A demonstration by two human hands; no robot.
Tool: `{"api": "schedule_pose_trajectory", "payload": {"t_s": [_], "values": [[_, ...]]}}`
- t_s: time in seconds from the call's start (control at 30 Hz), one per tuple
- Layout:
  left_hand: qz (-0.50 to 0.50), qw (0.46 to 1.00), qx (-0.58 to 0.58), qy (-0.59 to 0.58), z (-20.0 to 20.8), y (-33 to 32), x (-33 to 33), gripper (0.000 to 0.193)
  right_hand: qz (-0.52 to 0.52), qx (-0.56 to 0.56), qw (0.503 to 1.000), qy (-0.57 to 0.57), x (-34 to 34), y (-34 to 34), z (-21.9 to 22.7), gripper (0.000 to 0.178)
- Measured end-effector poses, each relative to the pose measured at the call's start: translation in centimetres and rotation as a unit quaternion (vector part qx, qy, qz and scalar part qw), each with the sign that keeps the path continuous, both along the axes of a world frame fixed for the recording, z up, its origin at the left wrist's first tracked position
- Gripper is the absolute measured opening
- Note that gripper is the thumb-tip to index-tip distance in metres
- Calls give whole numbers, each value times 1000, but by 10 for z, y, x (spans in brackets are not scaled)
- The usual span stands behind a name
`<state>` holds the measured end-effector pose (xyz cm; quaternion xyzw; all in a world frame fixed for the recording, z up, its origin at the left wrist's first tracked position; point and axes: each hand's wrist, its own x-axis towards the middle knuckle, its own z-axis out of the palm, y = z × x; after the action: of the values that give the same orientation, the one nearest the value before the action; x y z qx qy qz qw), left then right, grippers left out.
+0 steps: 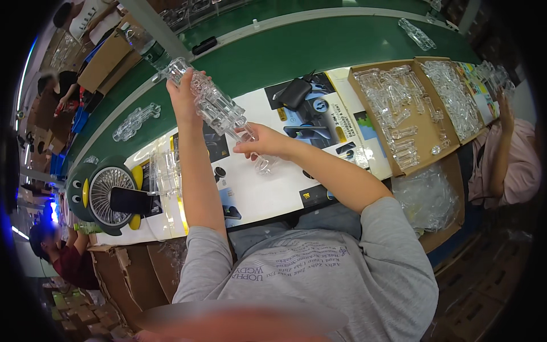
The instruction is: Assembling and gluing plastic housing components on a manufacturing assembly line.
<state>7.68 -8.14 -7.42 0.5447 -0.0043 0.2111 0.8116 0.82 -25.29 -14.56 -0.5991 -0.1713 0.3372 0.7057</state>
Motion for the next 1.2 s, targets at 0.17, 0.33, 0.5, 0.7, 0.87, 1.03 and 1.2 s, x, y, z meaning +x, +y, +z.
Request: {"api": "schedule_pose_trajectory", "payload": {"t_s": [0.17,0.33,0.5,0.7,0.87,1.03,1.2], "values": [[30,996,61,-58,-13,-3,15,41,-37,30,999,-3,7,2,-16,49],[-18,998,28,-59,-5,-12,6,51,-60,-6,997,-45,8,-3,-10,41],[-68,996,24,-52,6,-14,-4,47,-18,25,999,-20,6,-3,-6,30],[-71,993,-1,-91,19,-22,-14,46,-56,3,993,-105,2,-6,2,38],[-66,995,9,-77,24,-14,-21,46,-66,-27,990,-120,-8,-2,13,40],[-91,991,28,-99,22,-10,-21,54,-15,-42,992,-114,-4,-9,17,41],[-109,987,54,-108,38,-14,-43,59,-61,-38,974,-217,-7,5,8,57]]}}
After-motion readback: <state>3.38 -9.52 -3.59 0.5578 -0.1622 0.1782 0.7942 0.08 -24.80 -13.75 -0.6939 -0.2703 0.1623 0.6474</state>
